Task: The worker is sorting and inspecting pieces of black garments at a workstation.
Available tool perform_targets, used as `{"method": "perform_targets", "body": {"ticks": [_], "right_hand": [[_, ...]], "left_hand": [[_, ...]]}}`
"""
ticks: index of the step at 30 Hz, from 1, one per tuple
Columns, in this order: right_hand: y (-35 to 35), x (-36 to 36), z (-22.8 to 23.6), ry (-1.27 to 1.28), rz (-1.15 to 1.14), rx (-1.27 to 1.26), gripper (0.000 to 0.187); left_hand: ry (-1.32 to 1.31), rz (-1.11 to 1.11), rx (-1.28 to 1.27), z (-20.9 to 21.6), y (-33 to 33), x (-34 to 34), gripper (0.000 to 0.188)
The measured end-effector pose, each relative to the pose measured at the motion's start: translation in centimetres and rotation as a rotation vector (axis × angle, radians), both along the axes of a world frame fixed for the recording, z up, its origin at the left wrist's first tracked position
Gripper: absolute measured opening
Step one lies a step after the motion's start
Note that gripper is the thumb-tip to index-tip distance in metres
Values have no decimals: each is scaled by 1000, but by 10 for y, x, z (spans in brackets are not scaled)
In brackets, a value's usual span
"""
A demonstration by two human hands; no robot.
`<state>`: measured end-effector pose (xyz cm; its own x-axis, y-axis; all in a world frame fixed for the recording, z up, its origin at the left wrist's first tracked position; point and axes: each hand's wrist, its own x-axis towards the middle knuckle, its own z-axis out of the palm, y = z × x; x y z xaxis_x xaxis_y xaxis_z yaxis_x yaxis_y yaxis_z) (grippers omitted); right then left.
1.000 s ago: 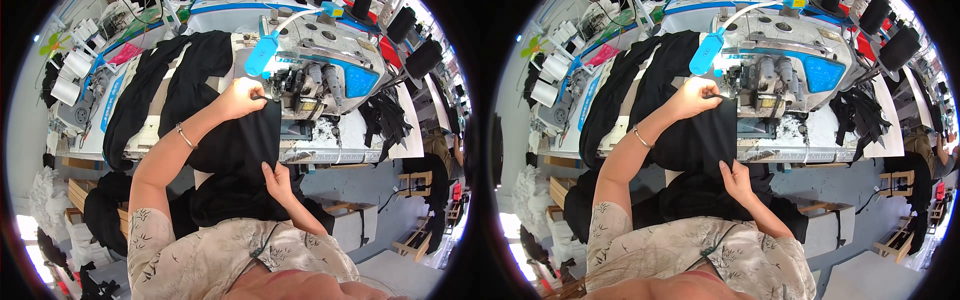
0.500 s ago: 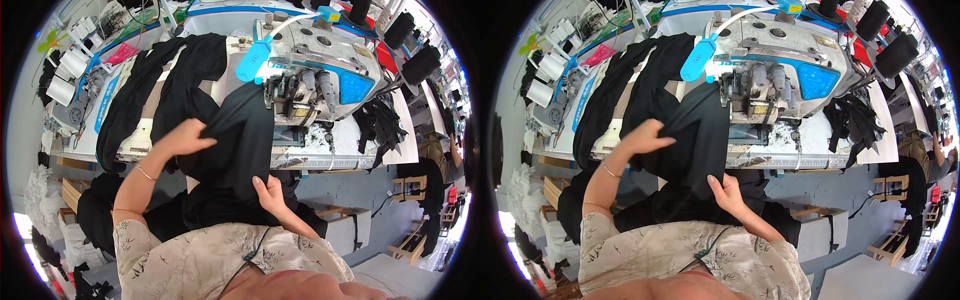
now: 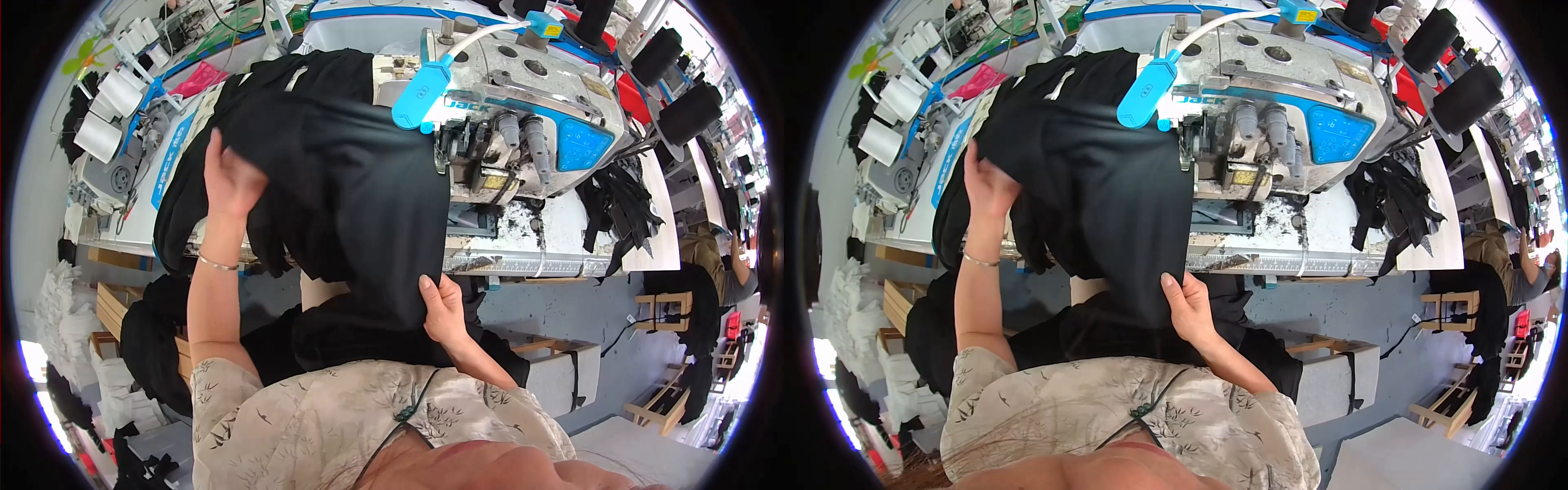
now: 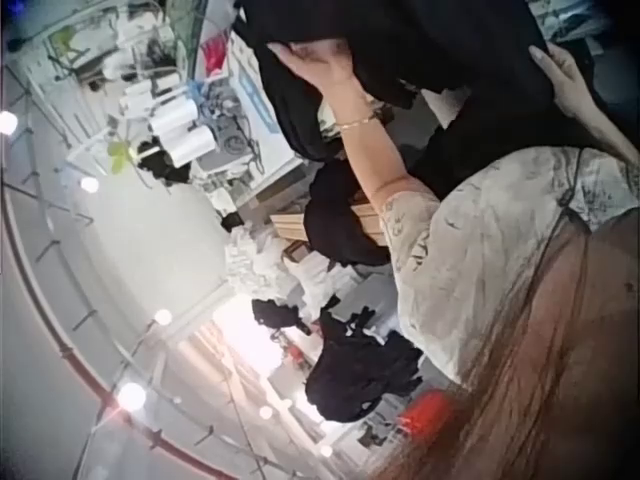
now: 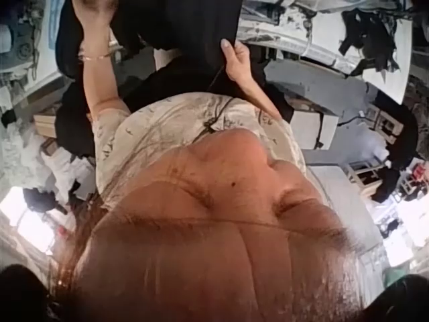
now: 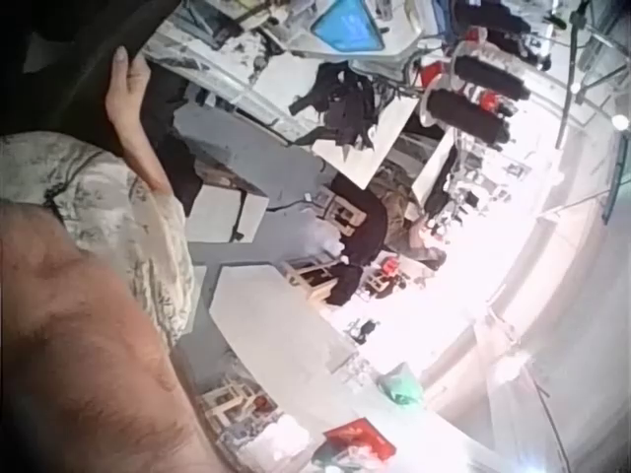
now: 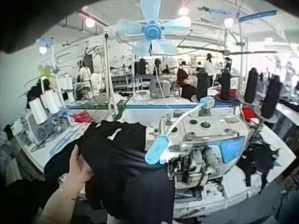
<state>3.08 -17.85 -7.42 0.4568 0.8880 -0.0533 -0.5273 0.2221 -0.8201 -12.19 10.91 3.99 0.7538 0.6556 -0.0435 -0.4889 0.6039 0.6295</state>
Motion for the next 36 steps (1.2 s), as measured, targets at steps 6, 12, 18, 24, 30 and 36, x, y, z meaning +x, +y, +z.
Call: {"method": "perform_targets", "body": {"ticks": [6, 12, 18, 24, 30, 36], "right_hand": [[8, 3, -11, -228, 5, -28, 24], [14, 2, 3, 100, -12, 86, 24], [22, 7, 4, 57, -90, 79, 25], [56, 30, 25, -31, -151, -21, 24], [57, 33, 26, -330, -214, -188, 22], [-5, -41, -58, -789, -101, -123, 16]], "left_hand": [[813, -98, 335, -26, -62, 25, 64], [621, -266, 426, -20, -63, 9, 60], [593, -139, 433, 14, -73, 39, 44], [647, -127, 407, 5, -50, 49, 56], [746, -486, 800, -9, -79, 19, 65], [632, -236, 272, -36, -82, 4, 59]]}}
